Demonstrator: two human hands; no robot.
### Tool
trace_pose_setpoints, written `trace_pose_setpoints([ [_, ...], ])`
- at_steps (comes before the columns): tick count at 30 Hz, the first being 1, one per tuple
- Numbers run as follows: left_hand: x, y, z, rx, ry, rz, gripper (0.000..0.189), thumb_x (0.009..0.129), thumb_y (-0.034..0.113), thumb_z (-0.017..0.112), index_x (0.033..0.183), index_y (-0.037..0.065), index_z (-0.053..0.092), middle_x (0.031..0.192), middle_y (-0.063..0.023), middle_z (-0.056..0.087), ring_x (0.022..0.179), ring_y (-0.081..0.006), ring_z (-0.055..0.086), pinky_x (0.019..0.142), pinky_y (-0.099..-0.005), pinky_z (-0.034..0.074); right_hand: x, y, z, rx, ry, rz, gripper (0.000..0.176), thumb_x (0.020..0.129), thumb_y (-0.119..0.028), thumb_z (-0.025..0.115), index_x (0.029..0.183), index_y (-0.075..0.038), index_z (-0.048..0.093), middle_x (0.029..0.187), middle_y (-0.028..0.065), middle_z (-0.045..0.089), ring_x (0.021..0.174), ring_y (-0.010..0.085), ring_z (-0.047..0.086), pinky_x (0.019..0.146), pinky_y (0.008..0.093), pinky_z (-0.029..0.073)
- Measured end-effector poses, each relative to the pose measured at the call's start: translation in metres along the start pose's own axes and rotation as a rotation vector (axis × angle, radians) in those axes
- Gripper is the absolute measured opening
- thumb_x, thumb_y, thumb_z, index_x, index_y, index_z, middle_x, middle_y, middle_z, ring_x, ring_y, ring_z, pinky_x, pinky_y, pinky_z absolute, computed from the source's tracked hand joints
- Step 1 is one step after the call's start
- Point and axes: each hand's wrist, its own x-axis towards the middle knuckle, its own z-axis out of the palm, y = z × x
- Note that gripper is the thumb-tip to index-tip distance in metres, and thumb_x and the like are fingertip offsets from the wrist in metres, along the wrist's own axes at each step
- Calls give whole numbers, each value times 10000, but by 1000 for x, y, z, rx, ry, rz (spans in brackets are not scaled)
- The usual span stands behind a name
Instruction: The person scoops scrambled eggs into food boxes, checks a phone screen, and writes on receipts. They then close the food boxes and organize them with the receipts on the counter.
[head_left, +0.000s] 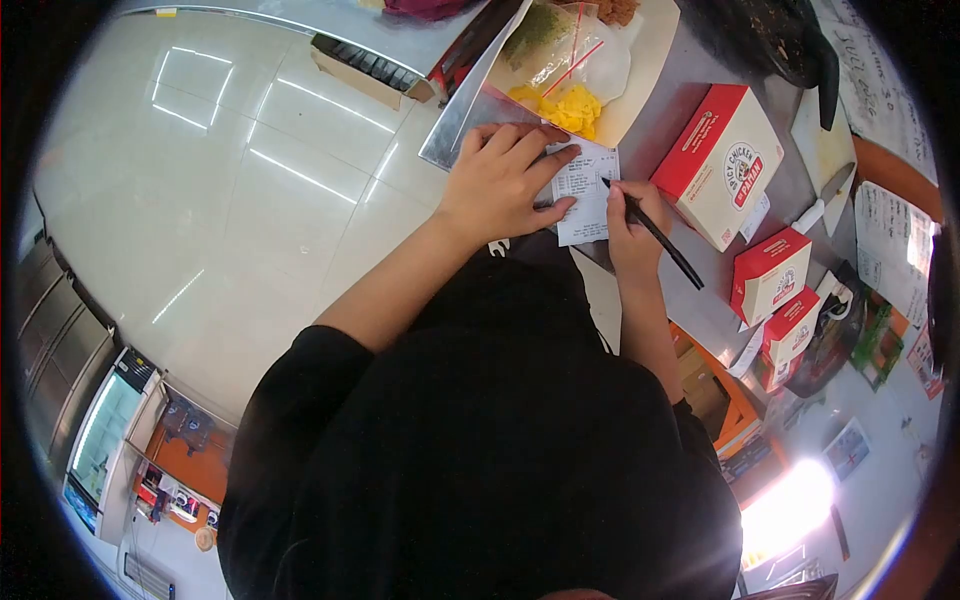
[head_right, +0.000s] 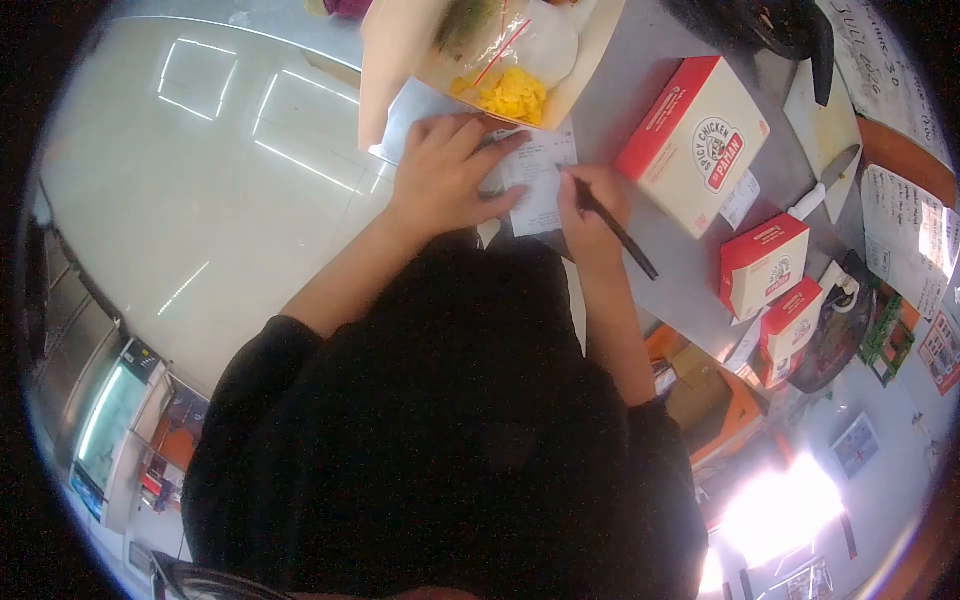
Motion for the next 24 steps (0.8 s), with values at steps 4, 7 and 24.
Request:
trace_pose_setpoints([
  [4,3,1,-4,12,8,10,481,709,422,736,1119,178,680,1081,31,591,1016,-166,547,894,-375,375,-1,-1,-2,28,-35,34,65,826,-30,657,885,-24,632,784,99,616,679,185,608,634,287,480],
  [7,3,1,-3,16,17,12,481,709,423,735,1121,180,680,1081,33,590,1011,-165,547,890,-374,376,1,-5,-2,33,-32,1,63,824,-29,656,879,-22,627,787,101,614,682,187,605,635,287,479],
  [24,0,-1,2,22,15,8,512,683,433,750,1147,234,666,1103,37,592,1022,-182,538,856,-389,379,1,-8,1,-7,-27,30,46,843,-33,645,867,-17,609,755,77,593,658,139,561,608,265,444],
])
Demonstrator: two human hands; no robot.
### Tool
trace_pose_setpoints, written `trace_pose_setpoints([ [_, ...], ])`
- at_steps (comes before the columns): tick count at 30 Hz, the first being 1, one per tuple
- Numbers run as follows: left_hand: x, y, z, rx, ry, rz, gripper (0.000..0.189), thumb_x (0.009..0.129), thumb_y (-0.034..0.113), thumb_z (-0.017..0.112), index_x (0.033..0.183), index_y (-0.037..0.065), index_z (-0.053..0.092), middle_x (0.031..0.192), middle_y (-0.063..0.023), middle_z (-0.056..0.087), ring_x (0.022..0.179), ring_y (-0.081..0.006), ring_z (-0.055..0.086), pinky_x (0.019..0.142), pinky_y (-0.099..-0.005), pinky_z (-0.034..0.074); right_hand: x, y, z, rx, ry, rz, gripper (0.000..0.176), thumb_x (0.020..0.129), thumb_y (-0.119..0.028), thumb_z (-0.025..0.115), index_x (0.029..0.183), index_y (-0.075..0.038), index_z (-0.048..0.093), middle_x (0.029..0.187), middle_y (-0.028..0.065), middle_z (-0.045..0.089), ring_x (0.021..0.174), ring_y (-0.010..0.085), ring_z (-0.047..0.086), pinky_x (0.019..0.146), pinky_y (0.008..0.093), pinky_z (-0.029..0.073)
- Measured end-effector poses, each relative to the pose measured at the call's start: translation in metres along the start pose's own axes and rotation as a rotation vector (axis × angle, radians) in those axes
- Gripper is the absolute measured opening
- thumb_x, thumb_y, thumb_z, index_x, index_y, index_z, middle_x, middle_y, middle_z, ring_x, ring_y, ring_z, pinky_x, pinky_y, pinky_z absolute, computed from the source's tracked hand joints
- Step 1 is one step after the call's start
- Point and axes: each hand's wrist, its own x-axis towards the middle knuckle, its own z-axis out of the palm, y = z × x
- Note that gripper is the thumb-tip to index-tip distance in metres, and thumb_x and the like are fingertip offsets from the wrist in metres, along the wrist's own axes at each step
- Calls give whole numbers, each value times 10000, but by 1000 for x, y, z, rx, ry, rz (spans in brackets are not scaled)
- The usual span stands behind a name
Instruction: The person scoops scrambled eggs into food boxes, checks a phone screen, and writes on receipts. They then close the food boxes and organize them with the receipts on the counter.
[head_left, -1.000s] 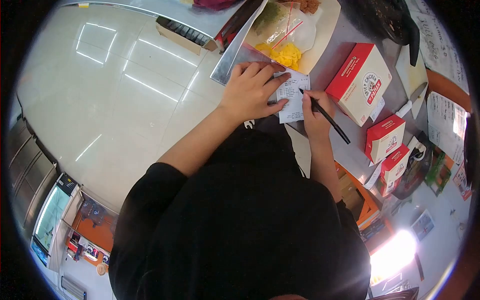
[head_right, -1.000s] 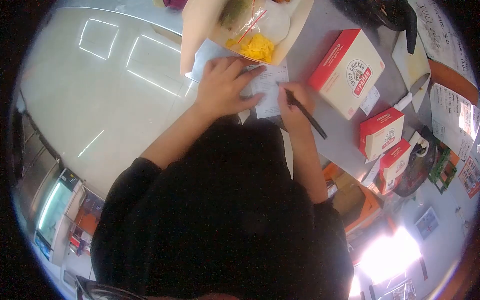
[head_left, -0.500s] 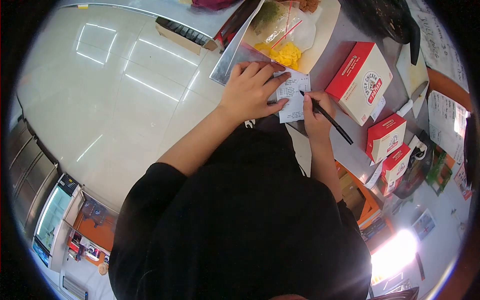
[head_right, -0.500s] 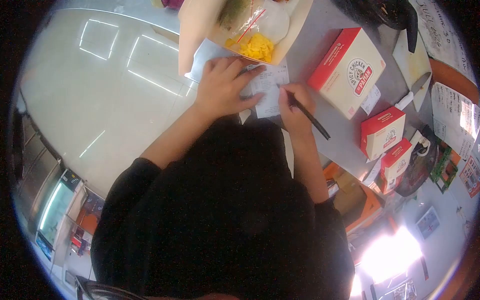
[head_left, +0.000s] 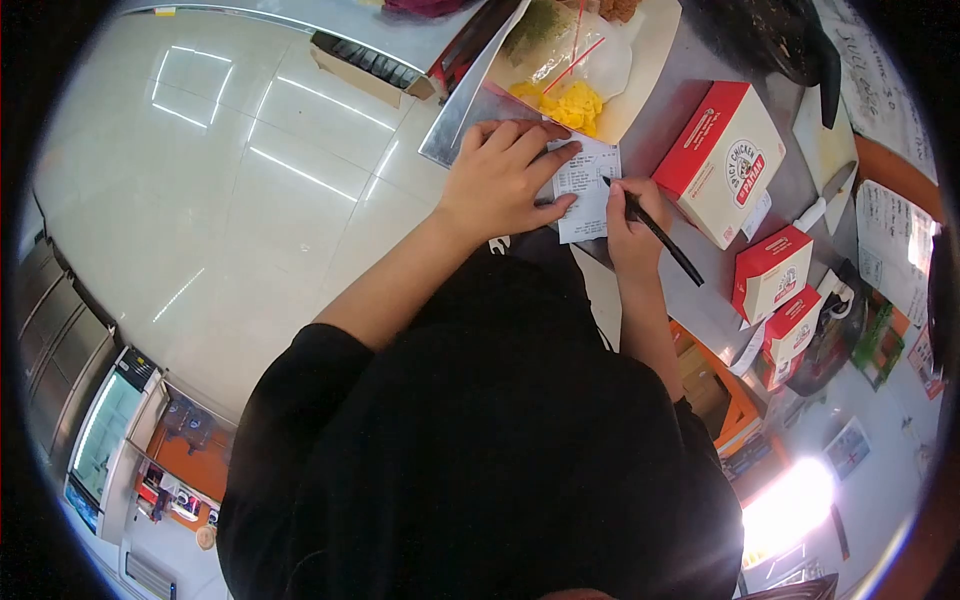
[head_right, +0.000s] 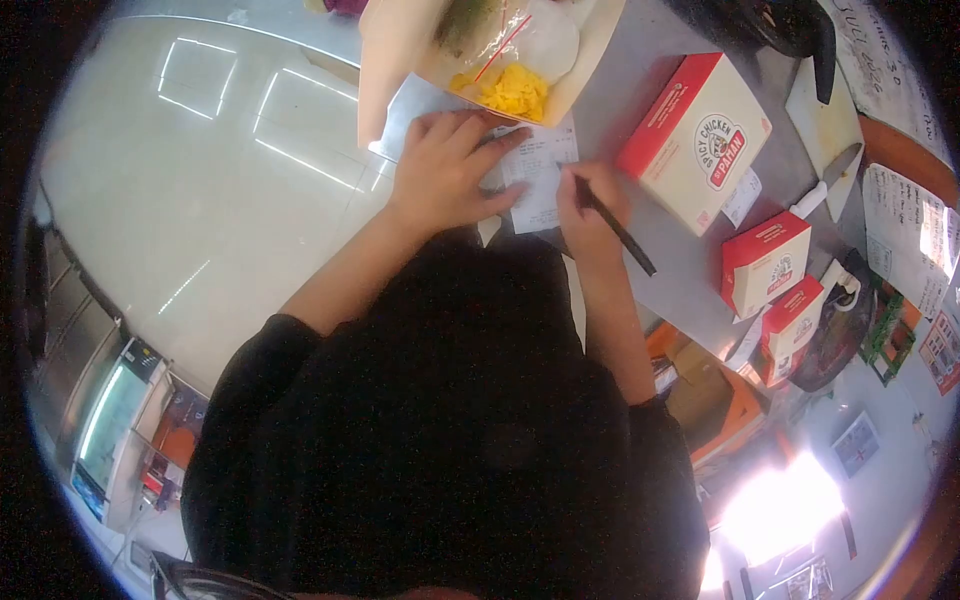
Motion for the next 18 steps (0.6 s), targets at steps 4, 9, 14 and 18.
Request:
trace_pose_setpoints([
  [4,0,0,0,1,14,8,505,687,434,748,1142,229,668,1100,36,593,1017,-184,539,859,-390,377,-3,4,-2,35,2,-29,47,862,-17,629,862,4,587,768,73,589,684,128,544,631,257,434],
  [9,2,1,-4,-1,4,8,485,703,425,738,1128,201,674,1096,34,593,1022,-174,542,871,-380,377,-3,8,0,36,12,-18,43,829,-58,655,859,-41,629,722,78,587,622,149,567,579,275,448],
  [14,2,1,-5,4,-1,13,474,714,420,731,1120,180,679,1090,31,591,1024,-163,545,880,-372,380,-4,13,2,62,88,-33,47,829,-65,652,838,-35,617,712,72,580,610,145,555,564,272,434],
  [18,1,0,-4,-3,-7,8,503,693,437,742,1132,202,672,1098,27,591,1024,-176,541,871,-383,376,-5,7,-2,87,49,-75,36,830,-42,641,830,-28,608,709,65,572,597,134,540,557,263,423],
])
